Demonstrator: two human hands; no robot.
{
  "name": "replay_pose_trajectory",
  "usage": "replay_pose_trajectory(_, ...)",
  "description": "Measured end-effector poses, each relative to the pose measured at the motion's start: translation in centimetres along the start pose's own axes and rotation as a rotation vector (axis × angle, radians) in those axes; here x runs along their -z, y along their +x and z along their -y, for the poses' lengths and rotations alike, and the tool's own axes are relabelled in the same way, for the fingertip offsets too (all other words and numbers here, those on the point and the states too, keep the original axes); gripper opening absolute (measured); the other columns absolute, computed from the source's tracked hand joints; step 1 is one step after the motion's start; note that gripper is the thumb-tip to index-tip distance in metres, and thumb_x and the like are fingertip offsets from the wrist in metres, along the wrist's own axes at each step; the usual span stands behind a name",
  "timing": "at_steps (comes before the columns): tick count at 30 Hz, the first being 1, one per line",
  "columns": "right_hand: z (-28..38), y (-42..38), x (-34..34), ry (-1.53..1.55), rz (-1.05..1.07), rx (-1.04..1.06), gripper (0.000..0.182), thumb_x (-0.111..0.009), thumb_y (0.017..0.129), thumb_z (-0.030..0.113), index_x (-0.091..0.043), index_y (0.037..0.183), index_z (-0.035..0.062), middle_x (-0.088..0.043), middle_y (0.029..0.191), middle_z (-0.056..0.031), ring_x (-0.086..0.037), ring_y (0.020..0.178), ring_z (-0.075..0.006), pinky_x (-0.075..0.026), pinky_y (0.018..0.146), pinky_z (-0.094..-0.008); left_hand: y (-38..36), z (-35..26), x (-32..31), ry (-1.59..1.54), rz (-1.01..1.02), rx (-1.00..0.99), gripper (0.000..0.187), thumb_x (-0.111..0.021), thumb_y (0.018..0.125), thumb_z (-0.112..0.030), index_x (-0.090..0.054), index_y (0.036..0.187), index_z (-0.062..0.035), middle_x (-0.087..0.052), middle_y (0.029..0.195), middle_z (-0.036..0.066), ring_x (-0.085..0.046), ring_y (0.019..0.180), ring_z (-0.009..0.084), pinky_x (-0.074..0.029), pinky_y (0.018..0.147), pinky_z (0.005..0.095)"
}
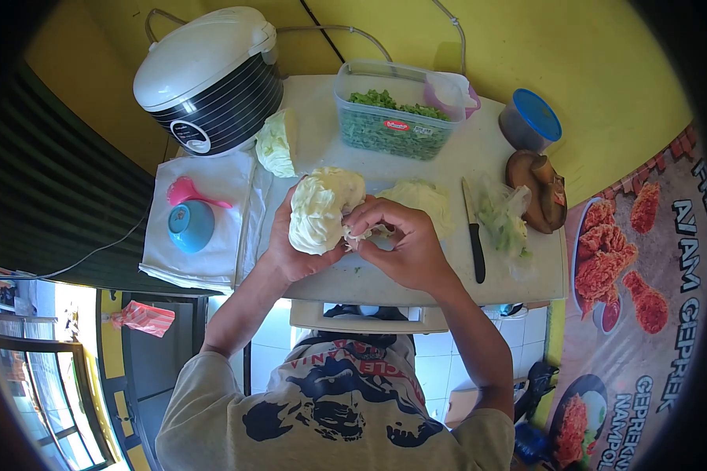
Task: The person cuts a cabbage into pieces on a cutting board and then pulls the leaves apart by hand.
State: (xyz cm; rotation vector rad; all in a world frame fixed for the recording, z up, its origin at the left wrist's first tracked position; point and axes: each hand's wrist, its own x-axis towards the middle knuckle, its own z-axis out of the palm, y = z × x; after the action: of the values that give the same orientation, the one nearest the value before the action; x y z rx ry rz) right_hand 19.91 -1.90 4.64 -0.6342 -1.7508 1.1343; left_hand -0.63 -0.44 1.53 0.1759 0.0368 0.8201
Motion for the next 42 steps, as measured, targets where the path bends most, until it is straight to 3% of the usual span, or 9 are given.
replay_pose_trajectory(3,-0.3,-0.3,0.1,0.162,-0.031,-0.177,0.017,-0.073,0.081,-0.01,-0.067,0.095,-0.0012,-0.071,0.106,-0.0112,-0.068,0.099,-0.0179,-0.055,0.091,-0.0341,0.2,0.7,-1.6,0.199,-0.238,-0.057,0.065,-0.042,0.096,-0.065,-0.06,0.134,-0.0158,-0.064,0.131,0.009,-0.061,0.115,0.0247,-0.047,0.095,0.0414)
replay_pose_trajectory(8,-0.8,-1.1,1.9,0.471,-0.168,-0.331,0.016,-0.074,0.082,-0.008,-0.068,0.095,-0.0018,-0.072,0.105,-0.0124,-0.068,0.1,-0.0178,-0.055,0.09,-0.033,-0.1,-0.3,1.0,0.019,-0.034,0.02,0.072,-0.04,0.096,-0.065,-0.054,0.138,-0.0092,-0.062,0.129,0.015,-0.059,0.118,0.029,-0.046,0.098,0.0458)
replay_pose_trajectory(13,0.9,-1.5,2.3,-0.478,-0.424,-0.136,0.02,-0.079,0.086,0.007,-0.07,0.103,0.0015,-0.074,0.103,-0.0111,-0.069,0.102,-0.0173,-0.054,0.094,-0.0385,-1.0,-2.0,-1.4,0.129,-0.146,-0.089,0.075,-0.051,0.093,-0.064,-0.048,0.142,-0.0077,-0.059,0.131,0.02,-0.061,0.115,0.0338,-0.048,0.096,0.0506)
replay_pose_trajectory(17,-0.7,-2.1,1.6,-0.966,-0.159,0.236,0.022,-0.08,0.082,0.014,-0.068,0.099,0.0074,-0.074,0.106,-0.0092,-0.062,0.12,-0.0295,-0.042,0.109,-0.0535,-1.0,-2.4,0.4,0.233,-0.227,-0.2,0.065,-0.05,0.097,-0.059,-0.05,0.141,-0.0111,-0.061,0.13,0.015,-0.064,0.109,0.0329,-0.055,0.081,0.0473)
replay_pose_trajectory(21,-3.0,-3.2,0.8,-1.335,0.069,0.333,0.019,-0.077,0.085,0.023,-0.066,0.094,0.01,-0.072,0.113,-0.0036,-0.057,0.127,-0.026,-0.034,0.113,-0.0579,-0.9,-2.3,1.4,0.193,-0.242,-0.24,0.06,-0.045,0.1,-0.059,-0.051,0.139,-0.0138,-0.06,0.134,0.01,-0.063,0.114,0.0319,-0.054,0.083,0.0494)
replay_pose_trajectory(27,-1.5,-3.2,0.6,-1.169,-0.041,0.307,0.018,-0.074,0.087,0.018,-0.068,0.101,0.0085,-0.065,0.128,-0.0064,-0.056,0.125,-0.0288,-0.037,0.11,-0.0552,-1.3,-1.6,0.8,0.222,-0.186,-0.225,0.068,-0.037,0.099,-0.066,-0.049,0.142,-0.0148,-0.061,0.134,0.009,-0.059,0.122,0.0288,-0.051,0.09,0.0536)
replay_pose_trajectory(33,0.4,-0.9,0.1,-0.691,-0.088,0.161,0.047,-0.079,0.083,0.017,-0.064,0.127,0.0089,-0.063,0.132,-0.0112,-0.056,0.122,-0.0331,-0.046,0.102,-0.0439,-0.6,0.1,-1.1,0.561,-0.25,-0.288,0.064,-0.029,0.106,-0.058,-0.04,0.149,-0.0118,-0.052,0.144,0.01,-0.052,0.132,0.0269,-0.043,0.108,0.0482)
replay_pose_trajectory(36,1.8,0.4,-0.1,-0.787,-0.027,0.276,0.052,-0.082,0.079,0.017,-0.066,0.128,0.0115,-0.062,0.133,-0.0129,-0.058,0.12,-0.0344,-0.048,0.101,-0.044,-0.1,0.9,-1.3,0.542,-0.226,-0.291,0.06,-0.024,0.108,-0.055,-0.035,0.149,-0.0123,-0.046,0.149,0.01,-0.049,0.136,0.026,-0.039,0.113,0.0463)
replay_pose_trajectory(42,-0.5,0.5,-0.7,-0.625,-0.065,0.378,0.036,-0.086,0.074,0.018,-0.076,0.107,0.0075,-0.062,0.133,-0.0144,-0.06,0.122,-0.0361,-0.052,0.098,-0.0451,0.1,1.6,-2.5,0.586,-0.24,-0.21,0.059,-0.02,0.108,-0.055,-0.034,0.147,-0.0133,-0.047,0.146,0.01,-0.049,0.134,0.0245,-0.044,0.108,0.0452)
